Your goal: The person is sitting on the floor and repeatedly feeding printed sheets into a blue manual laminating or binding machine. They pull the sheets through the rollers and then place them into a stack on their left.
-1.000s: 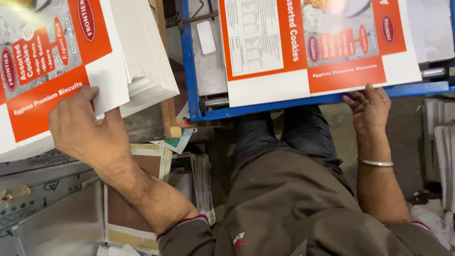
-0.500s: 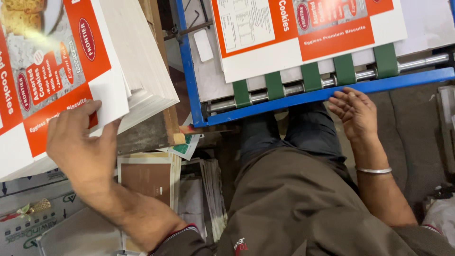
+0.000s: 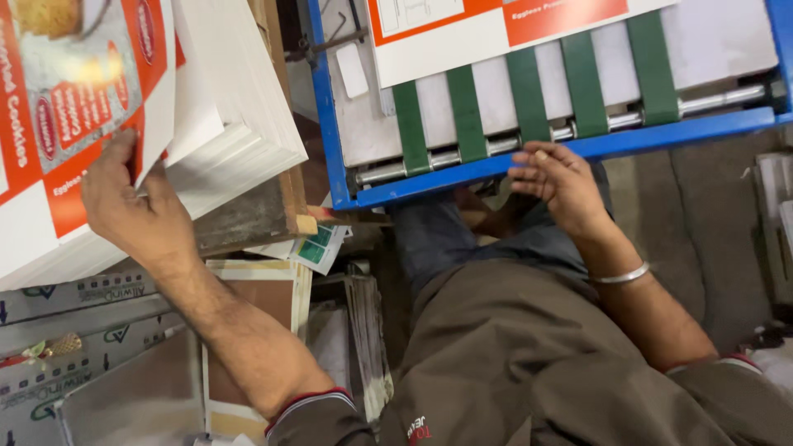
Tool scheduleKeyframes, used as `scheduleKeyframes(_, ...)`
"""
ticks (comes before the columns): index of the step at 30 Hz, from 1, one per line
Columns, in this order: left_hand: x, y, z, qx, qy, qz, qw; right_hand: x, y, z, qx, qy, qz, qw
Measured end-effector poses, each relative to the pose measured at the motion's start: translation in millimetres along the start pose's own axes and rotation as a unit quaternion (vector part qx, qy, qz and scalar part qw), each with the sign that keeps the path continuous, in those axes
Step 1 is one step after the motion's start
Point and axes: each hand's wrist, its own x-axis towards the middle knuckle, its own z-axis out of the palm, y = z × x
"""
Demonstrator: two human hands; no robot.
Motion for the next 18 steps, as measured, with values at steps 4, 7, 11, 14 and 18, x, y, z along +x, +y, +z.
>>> scheduleKeyframes(4, -3, -2, 5, -0.004, 0.012, 0.009, 1.0, -5, 5, -7, -0.003, 0.004, 0.015, 1.0)
scheduleKeyframes(7, -3, -2, 5, -0.008, 0.005, -0.004, 1.0, -9, 8, -11, -0.005, 0.009, 0.025, 1.0)
scheduleKeyframes(11, -1, 0, 5, -0.003, 0.002, -0.002, 1.0, -12, 8, -10, -0.002, 0.017, 0.03, 0.999)
scheduleKeyframes(14, -2, 0, 5, -0.003, 0.001, -0.003, 1.0, -15, 9, -8, -0.008, 0.027, 0.039, 0.999)
scheduleKeyframes(18, -3, 2, 6, 0.021, 0.019, 0.025, 0.999, -15, 13, -5, 0.005, 0.028, 0.038, 0.999)
